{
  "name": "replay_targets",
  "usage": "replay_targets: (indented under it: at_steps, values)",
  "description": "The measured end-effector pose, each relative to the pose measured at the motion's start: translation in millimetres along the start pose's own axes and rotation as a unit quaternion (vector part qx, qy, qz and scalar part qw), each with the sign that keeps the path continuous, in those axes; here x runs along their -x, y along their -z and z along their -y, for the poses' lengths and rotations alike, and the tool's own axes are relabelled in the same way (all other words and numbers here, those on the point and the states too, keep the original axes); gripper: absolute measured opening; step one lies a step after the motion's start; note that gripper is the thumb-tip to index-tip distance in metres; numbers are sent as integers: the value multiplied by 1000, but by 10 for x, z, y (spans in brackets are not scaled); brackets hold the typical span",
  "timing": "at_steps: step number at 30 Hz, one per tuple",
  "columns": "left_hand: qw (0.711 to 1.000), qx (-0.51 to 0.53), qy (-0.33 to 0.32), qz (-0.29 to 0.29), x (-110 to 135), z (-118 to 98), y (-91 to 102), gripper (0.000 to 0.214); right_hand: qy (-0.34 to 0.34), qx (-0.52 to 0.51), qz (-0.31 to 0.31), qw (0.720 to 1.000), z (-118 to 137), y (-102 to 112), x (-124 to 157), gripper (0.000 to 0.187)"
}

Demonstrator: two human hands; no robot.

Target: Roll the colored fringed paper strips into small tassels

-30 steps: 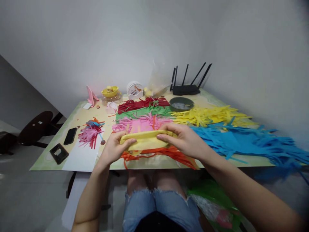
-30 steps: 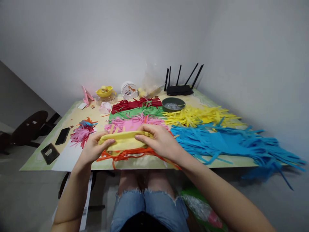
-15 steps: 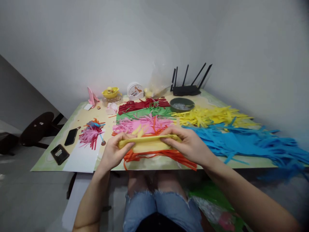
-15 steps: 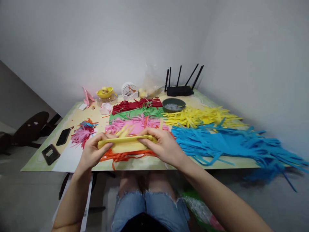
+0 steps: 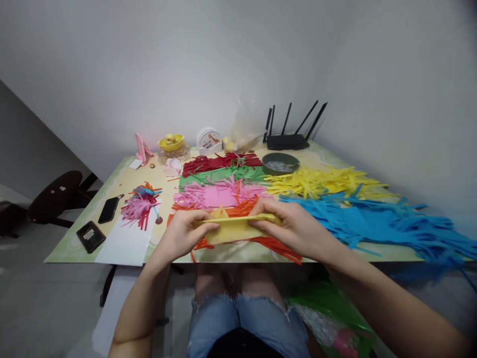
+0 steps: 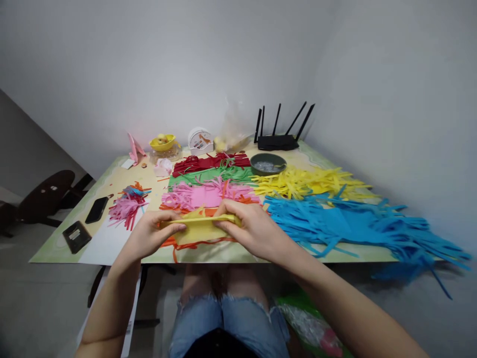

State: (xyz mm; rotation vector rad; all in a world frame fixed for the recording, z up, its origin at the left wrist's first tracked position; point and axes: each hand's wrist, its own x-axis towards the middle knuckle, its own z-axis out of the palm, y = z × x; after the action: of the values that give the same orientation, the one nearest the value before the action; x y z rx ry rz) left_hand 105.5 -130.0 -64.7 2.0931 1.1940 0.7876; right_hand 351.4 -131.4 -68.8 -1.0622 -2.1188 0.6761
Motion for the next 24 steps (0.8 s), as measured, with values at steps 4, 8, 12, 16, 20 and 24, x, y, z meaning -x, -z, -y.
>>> replay_targets:
  at_steps: [4,8,12,16,20,24]
  values:
    - [996,43,47,60,-45,16,15,29,-16,-7,18,1000,7,26,6,16]
    - [991,55,55,110,-108,18,46,36,-39,5,49,998,19,48,-26,18]
    - [977,65,65,191,-173,23,86,46,-42,25,52,997,15,51,-57,23]
    - [980,76,50,178,-176,27,88,33,-41,17,41,998,6,61,-49,23]
    - [982,152,69,91,-74,42,20,22,-43,-18,4,999,-22,39,9,17]
    - [953,285,92,36,57,112,-102,21,-34,-135,-51,989,-101,-72,92,13]
